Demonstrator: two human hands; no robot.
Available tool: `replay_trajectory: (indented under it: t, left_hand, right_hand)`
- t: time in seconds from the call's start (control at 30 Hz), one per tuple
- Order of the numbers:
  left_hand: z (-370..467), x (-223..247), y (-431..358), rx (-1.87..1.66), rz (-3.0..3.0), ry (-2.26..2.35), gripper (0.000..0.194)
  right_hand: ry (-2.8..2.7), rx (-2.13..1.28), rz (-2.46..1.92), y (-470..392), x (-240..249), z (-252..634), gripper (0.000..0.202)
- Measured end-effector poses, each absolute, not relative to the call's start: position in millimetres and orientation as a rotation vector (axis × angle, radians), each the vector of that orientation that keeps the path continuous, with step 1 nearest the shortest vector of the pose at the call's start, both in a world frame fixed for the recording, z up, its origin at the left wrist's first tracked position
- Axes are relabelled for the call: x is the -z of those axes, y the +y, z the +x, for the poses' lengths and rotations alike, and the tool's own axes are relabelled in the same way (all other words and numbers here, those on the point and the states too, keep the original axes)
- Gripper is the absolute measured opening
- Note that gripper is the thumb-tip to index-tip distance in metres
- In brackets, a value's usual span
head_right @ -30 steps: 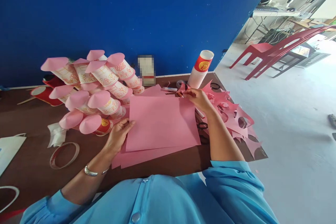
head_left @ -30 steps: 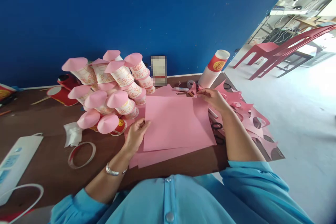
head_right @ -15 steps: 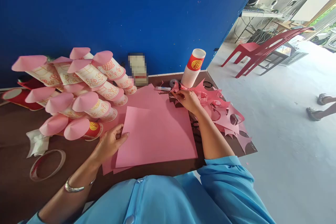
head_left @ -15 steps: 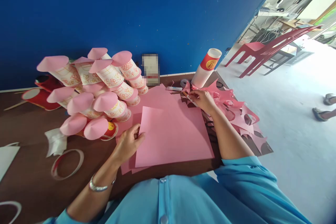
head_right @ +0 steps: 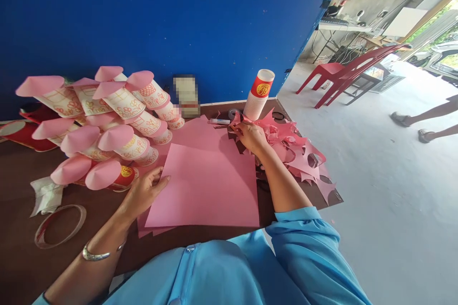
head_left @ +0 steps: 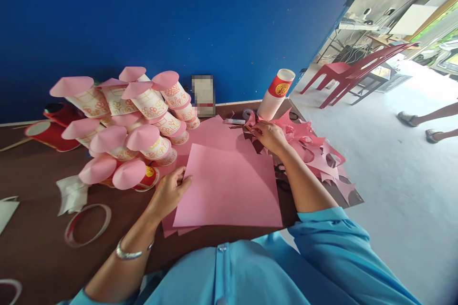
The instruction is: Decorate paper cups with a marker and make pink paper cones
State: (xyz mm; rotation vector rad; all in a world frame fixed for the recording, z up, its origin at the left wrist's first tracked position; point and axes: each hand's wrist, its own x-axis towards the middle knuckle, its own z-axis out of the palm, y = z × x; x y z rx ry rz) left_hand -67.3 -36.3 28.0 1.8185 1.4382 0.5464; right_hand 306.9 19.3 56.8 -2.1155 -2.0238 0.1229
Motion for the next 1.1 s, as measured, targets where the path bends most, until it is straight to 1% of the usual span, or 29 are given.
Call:
replay_trajectory:
  t: [0.13, 0.23, 0.4, 0.53, 0.67, 0.8, 0.97, 1.03, 1.1]
  left_hand:
    - [-65.2, -21.7, -34.3, -0.606, 1.775, 1.468, 0.042]
    - [-64.5, -15.7, -33.4, -0.569, 1.793, 1.455, 0.052]
    - [-63.8, -19.1, -36.1, -0.49, 1.933, 1.462, 0.052]
    - [-63.4, -30.3, -42.2, -0.505, 1.955, 1.434, 0.055]
    - [-64.8, -38.6, -49.0, -0.483, 2.006, 1.414, 0.056]
    - [-70.9, -35.2, -54.2, -0.506, 2.046, 1.423, 0.057]
    - [-78.4, -19.6, -56.8, -0.534, 2.109, 1.445, 0.065]
    - [-78.6, -15.6, -57.6, -0.561, 2.147, 1.464, 0.069]
    - [-76.6, -15.2, -58.9, -0.511, 2.192, 1.518, 0.071]
  right_hand:
    - [-2.036, -0.077, -2.238, 17.2, -70.5, 308.8, 0.031]
    - [-2.067, -0.087, -2.337, 13.9, -73.6, 311.1, 0.032]
    - [-2.112, -0.074, -2.423, 10.6, -63.9, 308.2, 0.036]
    - [-2.136, -0.057, -2.43, 13.2, -55.6, 302.0, 0.04]
    - [-2.118, -0.067, -2.432, 17.9, -51.7, 296.9, 0.039]
    - [-2.003, -0.119, -2.444, 22.7, -54.6, 300.4, 0.038]
    - [-1.791, -0.179, -2.375, 19.8, -67.9, 314.9, 0.033]
    - [-1.729, -0.205, -2.273, 15.2, -73.9, 318.9, 0.033]
    - [-1.721, -0.287, -2.111, 10.4, -78.7, 319.6, 0.035]
